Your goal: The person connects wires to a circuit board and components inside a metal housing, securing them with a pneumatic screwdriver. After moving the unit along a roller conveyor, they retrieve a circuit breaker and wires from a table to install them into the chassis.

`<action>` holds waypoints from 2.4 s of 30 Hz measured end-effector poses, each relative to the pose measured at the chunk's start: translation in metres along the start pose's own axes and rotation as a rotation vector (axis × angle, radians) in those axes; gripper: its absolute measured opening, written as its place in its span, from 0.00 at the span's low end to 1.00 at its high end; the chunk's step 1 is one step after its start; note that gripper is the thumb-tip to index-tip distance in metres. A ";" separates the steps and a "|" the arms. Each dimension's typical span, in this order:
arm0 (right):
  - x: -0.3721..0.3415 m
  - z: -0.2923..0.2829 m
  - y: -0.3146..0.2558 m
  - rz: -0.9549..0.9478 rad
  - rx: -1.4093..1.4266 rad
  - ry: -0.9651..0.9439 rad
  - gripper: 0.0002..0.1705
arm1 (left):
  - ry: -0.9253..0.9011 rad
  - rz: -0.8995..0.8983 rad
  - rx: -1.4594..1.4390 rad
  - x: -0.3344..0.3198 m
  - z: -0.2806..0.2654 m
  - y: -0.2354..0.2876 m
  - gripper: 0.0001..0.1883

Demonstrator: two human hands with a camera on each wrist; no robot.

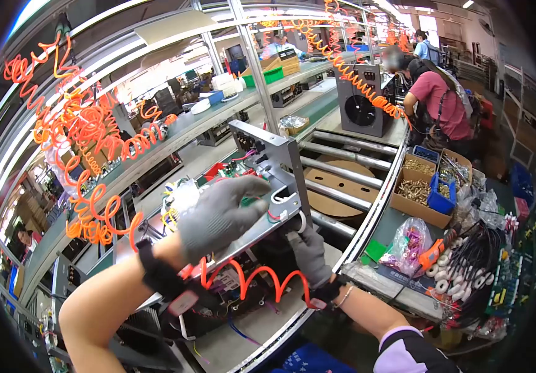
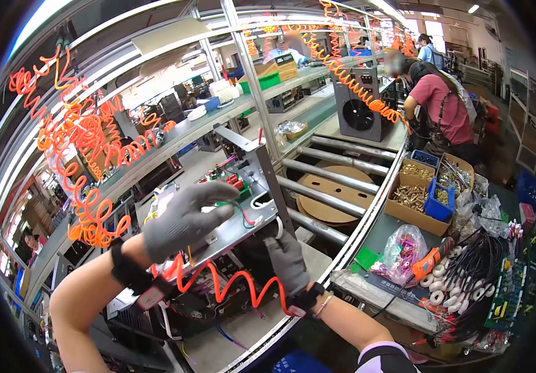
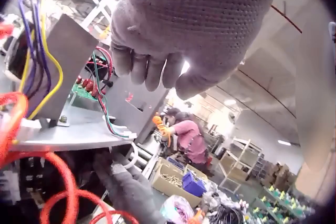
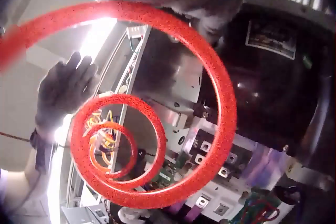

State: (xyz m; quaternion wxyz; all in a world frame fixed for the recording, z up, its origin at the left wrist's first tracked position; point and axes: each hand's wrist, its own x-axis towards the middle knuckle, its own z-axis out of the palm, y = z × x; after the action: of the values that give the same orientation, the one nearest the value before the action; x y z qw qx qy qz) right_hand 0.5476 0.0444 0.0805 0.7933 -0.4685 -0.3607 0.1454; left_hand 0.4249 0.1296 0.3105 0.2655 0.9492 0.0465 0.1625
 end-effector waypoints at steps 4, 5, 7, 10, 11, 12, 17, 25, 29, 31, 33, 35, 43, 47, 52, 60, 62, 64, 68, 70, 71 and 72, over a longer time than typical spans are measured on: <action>0.012 0.014 0.016 -0.018 0.024 0.117 0.15 | -0.067 -0.126 0.126 0.048 0.033 -0.033 0.18; 0.012 0.017 0.018 -0.008 0.030 0.154 0.14 | -0.040 -0.094 0.226 0.051 0.041 -0.039 0.17; 0.016 0.025 0.015 0.022 0.103 0.215 0.13 | -0.031 -0.139 0.347 0.058 0.050 -0.040 0.19; 0.021 0.037 0.021 0.082 0.305 0.310 0.12 | -0.033 -0.210 0.352 0.068 0.057 -0.055 0.22; 0.024 0.040 0.028 0.099 0.372 0.355 0.12 | -0.030 -0.223 0.346 0.071 0.060 -0.063 0.22; 0.026 0.042 0.032 0.115 0.440 0.402 0.13 | -0.011 -0.211 0.359 0.074 0.064 -0.070 0.23; 0.016 0.035 0.016 0.263 0.626 0.306 0.12 | -0.067 -0.202 0.335 0.078 0.061 -0.067 0.20; 0.046 0.029 0.040 0.372 1.190 0.038 0.18 | -0.141 -0.194 0.415 0.078 0.058 -0.053 0.18; 0.049 0.021 0.037 0.310 1.249 -0.156 0.20 | -0.107 -0.156 0.304 0.080 0.065 -0.066 0.18; 0.049 0.020 0.026 0.306 1.176 -0.177 0.21 | -0.098 -0.126 0.254 0.082 0.068 -0.066 0.17; 0.049 0.016 0.030 0.350 1.171 -0.284 0.23 | 0.014 -0.153 0.234 0.084 0.076 -0.078 0.16; 0.046 0.008 0.045 0.424 1.139 -0.443 0.25 | 0.208 -0.168 0.253 0.086 0.074 -0.074 0.13; -0.005 -0.077 -0.045 0.525 0.441 -0.464 0.31 | 0.689 -0.315 -0.281 0.068 -0.065 -0.050 0.18; -0.042 -0.133 -0.073 0.483 0.467 -0.321 0.26 | 0.590 -0.078 0.387 0.000 -0.070 -0.115 0.10; -0.111 -0.210 -0.105 0.417 0.106 -0.120 0.25 | 0.359 -0.062 0.514 -0.050 -0.069 -0.113 0.09; -0.169 -0.316 -0.187 0.269 -0.638 0.326 0.21 | 0.285 -0.266 0.029 -0.038 -0.071 -0.142 0.24; -0.175 -0.356 -0.207 0.190 -0.912 0.433 0.19 | 0.419 -0.300 -0.301 -0.029 -0.056 -0.102 0.25; -0.185 -0.396 -0.226 0.339 -1.393 0.612 0.19 | 0.522 -0.329 -0.611 -0.024 -0.045 -0.061 0.26; -0.197 -0.454 -0.246 0.762 -1.243 0.869 0.21 | 0.627 -0.400 -1.047 -0.015 -0.034 -0.026 0.27; -0.196 -0.470 -0.241 0.871 -1.561 0.916 0.24 | 0.665 -0.422 -1.200 -0.011 -0.031 -0.023 0.27; -0.197 -0.475 -0.237 0.904 -1.585 0.917 0.25 | 0.686 -0.429 -1.276 -0.010 -0.030 -0.022 0.27; -0.195 -0.477 -0.233 0.934 -1.607 0.916 0.26 | 0.710 -0.433 -1.350 -0.011 -0.031 -0.022 0.27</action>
State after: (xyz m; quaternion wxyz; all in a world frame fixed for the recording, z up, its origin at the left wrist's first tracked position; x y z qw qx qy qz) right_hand 0.7245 -0.4915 0.0499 0.1726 -0.9632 0.2027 -0.0373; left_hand 0.4046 0.1614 0.3213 0.7788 0.4443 0.2034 0.3934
